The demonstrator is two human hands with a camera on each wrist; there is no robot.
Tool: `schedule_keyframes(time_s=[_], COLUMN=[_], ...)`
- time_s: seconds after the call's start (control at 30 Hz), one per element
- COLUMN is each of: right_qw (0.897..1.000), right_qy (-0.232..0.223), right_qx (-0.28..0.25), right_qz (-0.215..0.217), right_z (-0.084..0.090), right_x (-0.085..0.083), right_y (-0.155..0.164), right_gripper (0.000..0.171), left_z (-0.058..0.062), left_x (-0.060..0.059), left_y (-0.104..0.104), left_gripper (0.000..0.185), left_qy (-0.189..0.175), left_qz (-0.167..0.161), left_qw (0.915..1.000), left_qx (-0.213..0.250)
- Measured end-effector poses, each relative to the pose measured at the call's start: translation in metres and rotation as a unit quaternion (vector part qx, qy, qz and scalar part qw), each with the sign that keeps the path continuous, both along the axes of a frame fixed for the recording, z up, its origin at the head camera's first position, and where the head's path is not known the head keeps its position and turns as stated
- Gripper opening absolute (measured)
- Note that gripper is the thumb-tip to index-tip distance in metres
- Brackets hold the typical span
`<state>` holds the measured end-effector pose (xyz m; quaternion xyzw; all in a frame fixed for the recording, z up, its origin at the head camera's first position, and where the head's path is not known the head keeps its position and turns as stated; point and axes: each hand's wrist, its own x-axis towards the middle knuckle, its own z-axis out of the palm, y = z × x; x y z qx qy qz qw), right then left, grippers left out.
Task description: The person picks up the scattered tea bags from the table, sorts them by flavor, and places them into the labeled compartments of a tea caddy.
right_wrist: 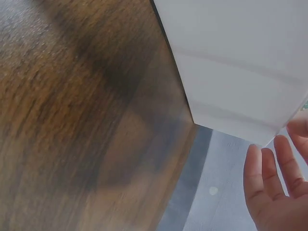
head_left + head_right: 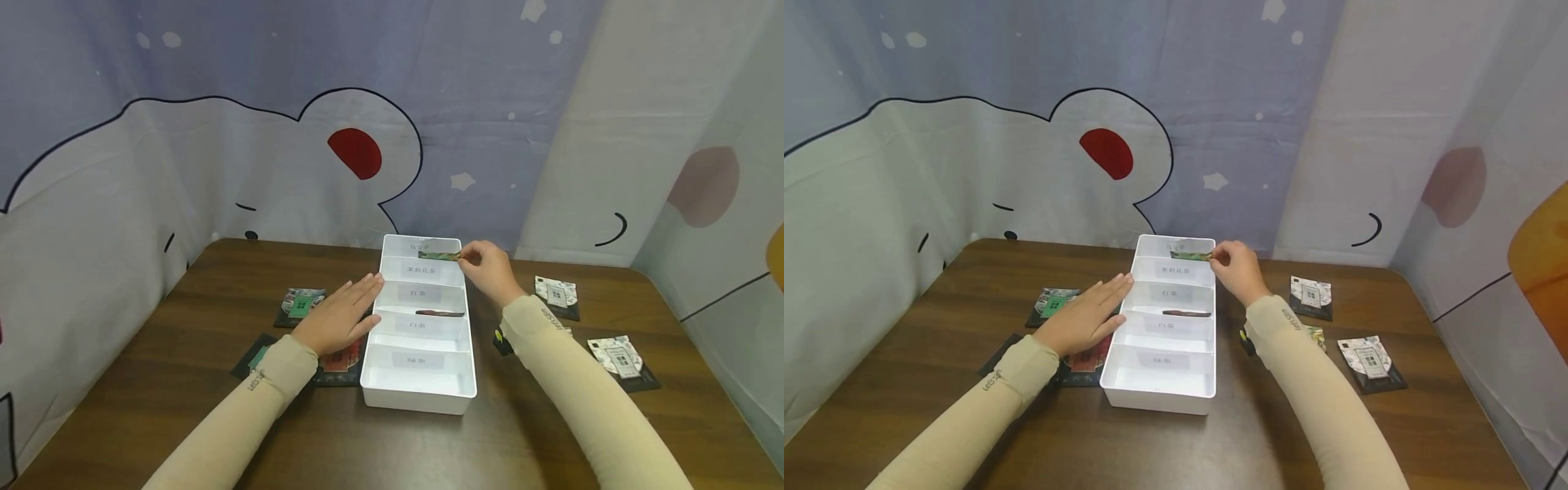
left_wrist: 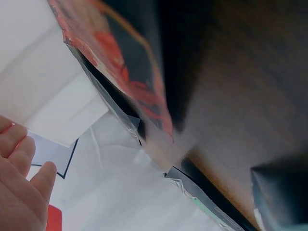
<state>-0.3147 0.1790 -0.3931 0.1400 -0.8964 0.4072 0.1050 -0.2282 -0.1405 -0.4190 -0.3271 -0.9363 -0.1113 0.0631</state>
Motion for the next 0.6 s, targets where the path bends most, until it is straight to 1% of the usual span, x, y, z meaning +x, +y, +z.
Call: schedule_keyframes(time_s=[0.17,0.37,0.6], right_qw=[1.0,1.0,1.0], right_qy=[0.0,-0.007,-0.011], right_qx=[0.004,-0.007,-0.012], right_qz=[0.001,-0.004,0.004], right_z=[-0.0002,0.001,0.0015], right_x=[0.0003,0.0034,0.0068], right_y=[0.0006,0.0013,0.0046], right_gripper=[0.011,0.011,0.012], left_z=[0.0001,-0.0006,-0.0012], left_x=[-0.0003,-0.0002,-0.0004], left_y=[0.0003,0.0002,-0.0001], left_gripper=[0.071,0.071,0.071], left_qy=[0.0,0.004,0.006], left_qz=[0.003,0.002,0.001], left_qw=[1.0,1.0,1.0], left_qx=[-0.004,-0.004,-0.005])
